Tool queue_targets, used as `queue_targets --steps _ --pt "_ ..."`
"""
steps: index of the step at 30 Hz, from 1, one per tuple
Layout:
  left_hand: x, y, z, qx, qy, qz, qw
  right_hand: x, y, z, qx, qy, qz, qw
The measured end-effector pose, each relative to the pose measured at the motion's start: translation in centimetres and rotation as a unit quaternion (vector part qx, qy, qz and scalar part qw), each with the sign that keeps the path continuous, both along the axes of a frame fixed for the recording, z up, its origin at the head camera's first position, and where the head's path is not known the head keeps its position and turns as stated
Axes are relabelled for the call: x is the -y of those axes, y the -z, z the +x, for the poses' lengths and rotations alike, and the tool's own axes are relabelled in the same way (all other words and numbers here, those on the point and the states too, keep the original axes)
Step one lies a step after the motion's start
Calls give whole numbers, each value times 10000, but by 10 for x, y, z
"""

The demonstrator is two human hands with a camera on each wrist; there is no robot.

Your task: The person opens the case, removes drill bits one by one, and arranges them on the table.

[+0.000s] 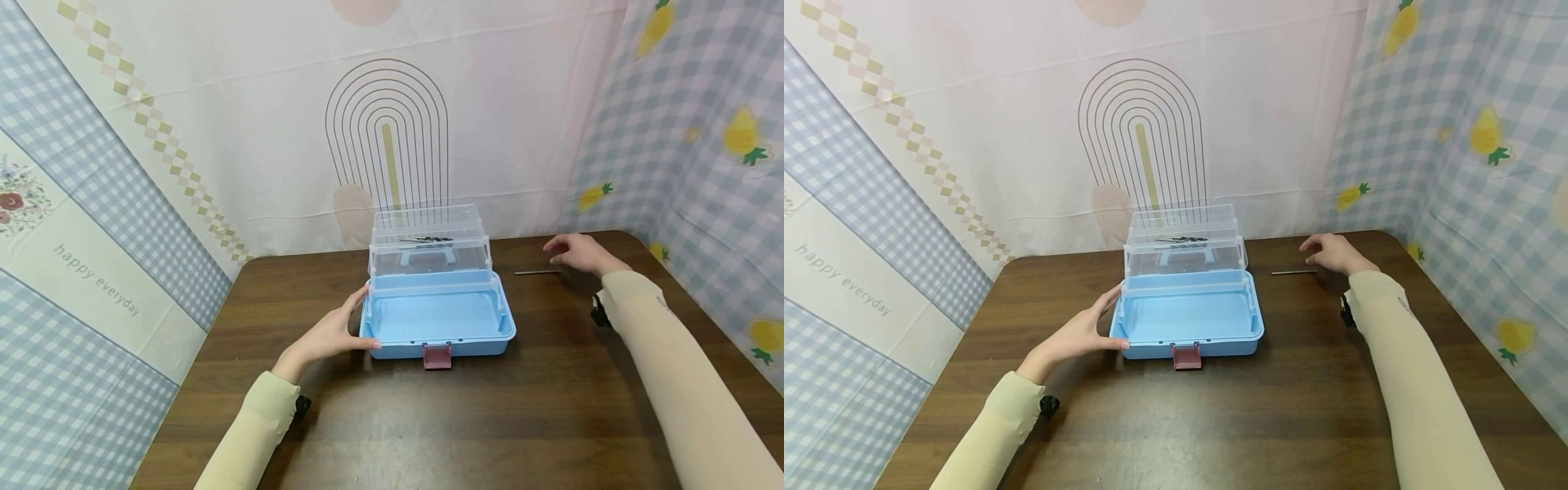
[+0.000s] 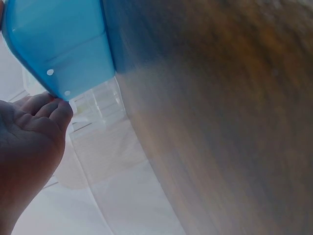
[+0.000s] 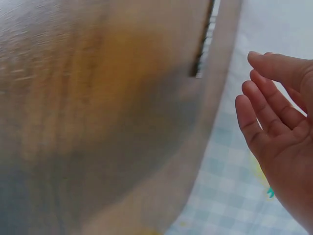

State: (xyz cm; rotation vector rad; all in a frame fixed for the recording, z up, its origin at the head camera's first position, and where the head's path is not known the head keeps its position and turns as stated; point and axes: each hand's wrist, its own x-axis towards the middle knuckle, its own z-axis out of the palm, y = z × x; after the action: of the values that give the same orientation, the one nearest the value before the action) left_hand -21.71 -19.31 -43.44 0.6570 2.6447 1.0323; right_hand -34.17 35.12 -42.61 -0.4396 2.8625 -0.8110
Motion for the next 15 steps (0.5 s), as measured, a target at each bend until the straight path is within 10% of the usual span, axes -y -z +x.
queue_targets --steps 15 --pt "0 1 -1 -29 -13 -26 10000 34 -49 -12 -213 20 -450 9988"
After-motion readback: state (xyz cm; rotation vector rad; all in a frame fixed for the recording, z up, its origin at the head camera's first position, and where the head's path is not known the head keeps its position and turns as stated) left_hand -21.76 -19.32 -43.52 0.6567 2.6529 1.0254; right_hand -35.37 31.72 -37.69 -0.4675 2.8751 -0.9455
